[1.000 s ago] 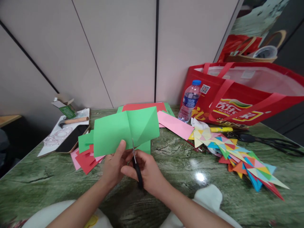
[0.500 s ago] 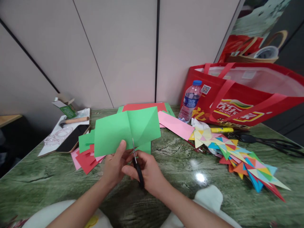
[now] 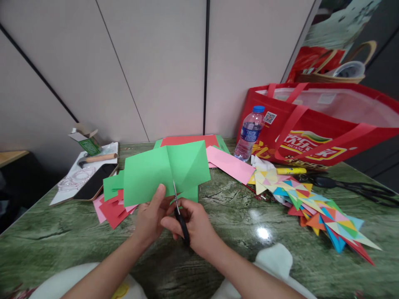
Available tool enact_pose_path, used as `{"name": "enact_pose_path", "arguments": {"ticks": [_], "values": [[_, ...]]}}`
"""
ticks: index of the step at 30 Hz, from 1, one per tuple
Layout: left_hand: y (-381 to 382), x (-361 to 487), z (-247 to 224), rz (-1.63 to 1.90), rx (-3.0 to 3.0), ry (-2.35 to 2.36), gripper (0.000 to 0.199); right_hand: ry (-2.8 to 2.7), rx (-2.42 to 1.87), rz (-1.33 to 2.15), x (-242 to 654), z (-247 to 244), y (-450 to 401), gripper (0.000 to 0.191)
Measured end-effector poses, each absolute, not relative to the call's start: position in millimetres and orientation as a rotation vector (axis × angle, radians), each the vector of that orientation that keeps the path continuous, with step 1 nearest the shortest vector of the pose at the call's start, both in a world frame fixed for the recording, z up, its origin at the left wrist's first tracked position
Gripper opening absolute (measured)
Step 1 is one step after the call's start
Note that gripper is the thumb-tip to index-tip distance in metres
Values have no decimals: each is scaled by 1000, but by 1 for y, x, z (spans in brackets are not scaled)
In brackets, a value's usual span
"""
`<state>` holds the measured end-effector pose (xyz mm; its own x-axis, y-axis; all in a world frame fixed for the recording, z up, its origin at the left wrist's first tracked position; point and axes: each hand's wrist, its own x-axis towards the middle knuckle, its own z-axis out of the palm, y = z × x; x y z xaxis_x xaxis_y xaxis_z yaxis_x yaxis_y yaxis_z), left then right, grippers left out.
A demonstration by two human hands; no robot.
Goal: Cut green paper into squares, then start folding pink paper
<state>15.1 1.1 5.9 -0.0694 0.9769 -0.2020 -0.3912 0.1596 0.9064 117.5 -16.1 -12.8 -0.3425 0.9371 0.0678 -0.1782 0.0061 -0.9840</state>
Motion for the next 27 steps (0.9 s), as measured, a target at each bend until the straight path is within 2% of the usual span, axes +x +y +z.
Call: {"name": "enact_pose_path", "arguments": {"ticks": [11, 17, 27], "values": [[3, 16, 2, 1359, 732, 981, 35, -1336, -910, 1502, 119, -14, -16, 32], [2, 15, 3, 1358, 755, 1058, 40, -1292, -883, 1578, 118, -16, -15, 33], [5, 16, -9, 1376, 853, 970, 26, -1311, -902, 1469, 118, -4, -14, 41]]}}
